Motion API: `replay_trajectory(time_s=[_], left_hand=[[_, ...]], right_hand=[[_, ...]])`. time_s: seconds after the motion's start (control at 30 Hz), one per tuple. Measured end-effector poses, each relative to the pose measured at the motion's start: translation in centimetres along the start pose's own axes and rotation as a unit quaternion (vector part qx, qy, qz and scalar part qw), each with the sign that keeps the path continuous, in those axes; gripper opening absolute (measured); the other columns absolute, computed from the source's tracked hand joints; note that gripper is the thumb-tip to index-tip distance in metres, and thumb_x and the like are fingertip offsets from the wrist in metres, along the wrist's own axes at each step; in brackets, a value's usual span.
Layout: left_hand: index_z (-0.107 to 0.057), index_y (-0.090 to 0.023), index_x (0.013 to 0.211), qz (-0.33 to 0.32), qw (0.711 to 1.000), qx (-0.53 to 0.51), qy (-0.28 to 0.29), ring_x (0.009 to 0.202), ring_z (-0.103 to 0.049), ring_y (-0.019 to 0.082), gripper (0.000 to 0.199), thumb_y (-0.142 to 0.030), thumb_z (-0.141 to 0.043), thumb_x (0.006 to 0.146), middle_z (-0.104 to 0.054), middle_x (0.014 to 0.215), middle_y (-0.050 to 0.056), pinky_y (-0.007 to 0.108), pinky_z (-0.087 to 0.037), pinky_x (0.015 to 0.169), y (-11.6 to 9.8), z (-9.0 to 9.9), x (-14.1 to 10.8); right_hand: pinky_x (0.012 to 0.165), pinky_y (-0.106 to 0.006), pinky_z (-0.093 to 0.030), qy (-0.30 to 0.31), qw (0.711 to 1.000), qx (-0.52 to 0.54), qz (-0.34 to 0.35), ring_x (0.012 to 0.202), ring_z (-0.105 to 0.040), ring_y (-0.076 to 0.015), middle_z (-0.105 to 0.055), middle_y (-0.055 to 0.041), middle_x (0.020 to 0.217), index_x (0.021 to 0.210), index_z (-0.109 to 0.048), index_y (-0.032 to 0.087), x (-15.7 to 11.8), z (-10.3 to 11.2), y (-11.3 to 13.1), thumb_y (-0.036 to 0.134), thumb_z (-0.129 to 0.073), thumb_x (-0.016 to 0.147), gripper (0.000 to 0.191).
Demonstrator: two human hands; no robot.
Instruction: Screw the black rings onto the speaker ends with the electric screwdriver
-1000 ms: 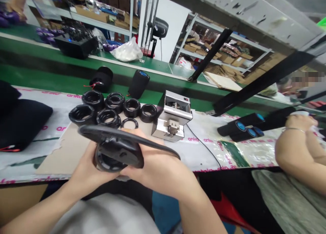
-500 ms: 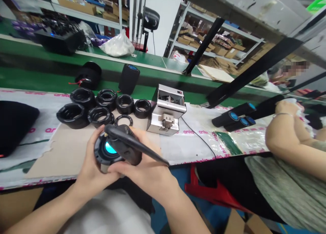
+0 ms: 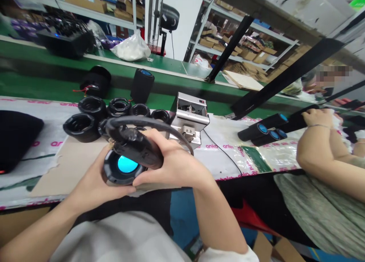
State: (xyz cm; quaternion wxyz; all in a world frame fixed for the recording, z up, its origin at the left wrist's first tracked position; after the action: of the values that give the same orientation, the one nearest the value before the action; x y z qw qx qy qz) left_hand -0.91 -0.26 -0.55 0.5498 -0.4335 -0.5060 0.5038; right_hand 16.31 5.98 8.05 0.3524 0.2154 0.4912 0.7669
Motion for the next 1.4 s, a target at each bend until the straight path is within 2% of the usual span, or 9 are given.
replay_trajectory(time_s=[0.2, 0.4, 0.47, 0.67, 0.8, 0.97, 1.1, 1.23, 1.4], left_hand=[[-0.055, -0.030, 0.155, 0.032, 0.999, 0.018, 0.024, 0.144, -0.065, 0.041, 0.105, -0.039, -0.106, 0.063, -0.064, 0.156, 0.012, 0.052, -0.058, 0.119, -0.1, 0.2, 0.3], [-0.053, -0.030, 0.156, 0.017, 0.999, 0.033, 0.037, 0.145, -0.064, 0.042, 0.108, -0.040, -0.107, 0.063, -0.064, 0.156, 0.012, 0.053, -0.057, 0.120, -0.1, 0.2, 0.8], [-0.053, -0.030, 0.156, 0.017, 0.999, 0.029, 0.040, 0.145, -0.064, 0.042, 0.107, -0.040, -0.106, 0.063, -0.065, 0.156, 0.012, 0.054, -0.057, 0.120, 0.0, 0.1, 1.0], [-0.053, -0.031, 0.154, 0.007, 0.999, 0.010, 0.042, 0.136, -0.071, 0.040, 0.105, -0.039, -0.106, 0.064, -0.067, 0.152, 0.012, 0.049, -0.064, 0.111, -0.2, 0.1, 0.9], [-0.054, -0.031, 0.153, -0.010, 0.999, 0.026, 0.037, 0.139, -0.069, 0.040, 0.103, -0.039, -0.106, 0.065, -0.066, 0.154, 0.011, 0.049, -0.063, 0.112, -0.4, 0.3, 0.7], [-0.055, -0.032, 0.151, -0.021, 0.998, 0.037, 0.039, 0.140, -0.068, 0.038, 0.099, -0.038, -0.106, 0.066, -0.066, 0.153, 0.010, 0.050, -0.061, 0.115, -0.6, 0.3, 0.6], [-0.054, -0.034, 0.151, -0.020, 0.999, 0.025, 0.035, 0.141, -0.067, 0.037, 0.099, -0.038, -0.106, 0.066, -0.065, 0.153, 0.009, 0.048, -0.061, 0.115, -0.5, 0.2, 0.7], [-0.054, -0.033, 0.151, -0.002, 0.999, 0.001, 0.039, 0.140, -0.067, 0.038, 0.100, -0.039, -0.106, 0.066, -0.064, 0.153, 0.010, 0.049, -0.062, 0.113, -0.1, 0.1, 0.7], [-0.052, -0.031, 0.151, 0.018, 0.999, -0.022, 0.046, 0.139, -0.067, 0.040, 0.099, -0.042, -0.105, 0.068, -0.068, 0.146, 0.011, 0.057, -0.058, 0.117, 0.2, 0.0, 0.6]], right_hand=[[0.092, -0.029, -0.060, 0.034, 0.999, -0.017, -0.023, 0.130, -0.065, -0.0276, -0.071, -0.0016, 0.129, 0.143, -0.064, 0.029, 0.5, -0.2, 0.3, 0.032, -0.103, 0.070, 0.082], [0.079, -0.024, -0.054, 0.075, 0.997, -0.019, -0.004, 0.108, -0.068, -0.0195, -0.073, 0.0037, 0.116, 0.134, -0.062, 0.029, 1.1, 0.0, 0.3, 0.035, -0.101, 0.077, 0.069], [0.078, -0.024, -0.054, 0.083, 0.996, -0.036, 0.009, 0.109, -0.068, -0.0192, -0.072, 0.0042, 0.117, 0.132, -0.061, 0.029, 1.3, 0.0, 0.3, 0.037, -0.100, 0.078, 0.067], [0.085, -0.026, -0.054, 0.095, 0.993, -0.054, 0.049, 0.114, -0.068, -0.0190, -0.072, 0.0048, 0.126, 0.132, -0.061, 0.029, 1.4, 0.0, 0.4, 0.038, -0.100, 0.079, 0.067], [0.091, -0.029, -0.057, 0.090, 0.993, -0.053, 0.050, 0.122, -0.069, -0.0228, -0.072, 0.0015, 0.132, 0.140, -0.061, 0.029, 1.5, 0.0, 0.1, 0.039, -0.101, 0.078, 0.075], [0.109, -0.040, -0.059, 0.090, 0.994, -0.045, 0.042, 0.131, -0.068, -0.0278, -0.069, -0.0016, 0.144, 0.148, -0.059, 0.029, 1.4, 0.0, -0.1, 0.041, -0.101, 0.078, 0.083], [0.126, -0.044, -0.052, 0.045, 0.997, 0.024, 0.056, 0.145, -0.060, -0.0294, -0.061, -0.0007, 0.157, 0.156, -0.056, 0.033, 0.2, 0.3, 0.0, 0.038, -0.104, 0.075, 0.094], [0.127, -0.045, -0.053, -0.055, 0.995, 0.072, 0.047, 0.146, -0.060, -0.0311, -0.063, -0.0025, 0.153, 0.149, -0.061, 0.032, -1.5, 0.2, -1.0, 0.030, -0.107, 0.070, 0.091], [0.126, -0.046, -0.053, -0.070, 0.994, 0.079, 0.015, 0.143, -0.062, -0.0279, -0.066, -0.0004, 0.148, 0.148, -0.061, 0.036, -2.0, -1.7, -1.9, 0.031, -0.104, 0.076, 0.084]])
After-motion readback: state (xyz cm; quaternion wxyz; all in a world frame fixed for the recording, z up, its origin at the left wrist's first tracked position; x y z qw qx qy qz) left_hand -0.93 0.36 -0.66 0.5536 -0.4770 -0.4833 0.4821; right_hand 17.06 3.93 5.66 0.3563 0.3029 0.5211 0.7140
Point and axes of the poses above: each hand's wrist, its own x-axis towards the middle knuckle, its own z-axis out of the back of the hand, y = z × x, the point moved 8 cm from there along x, towards the middle knuckle
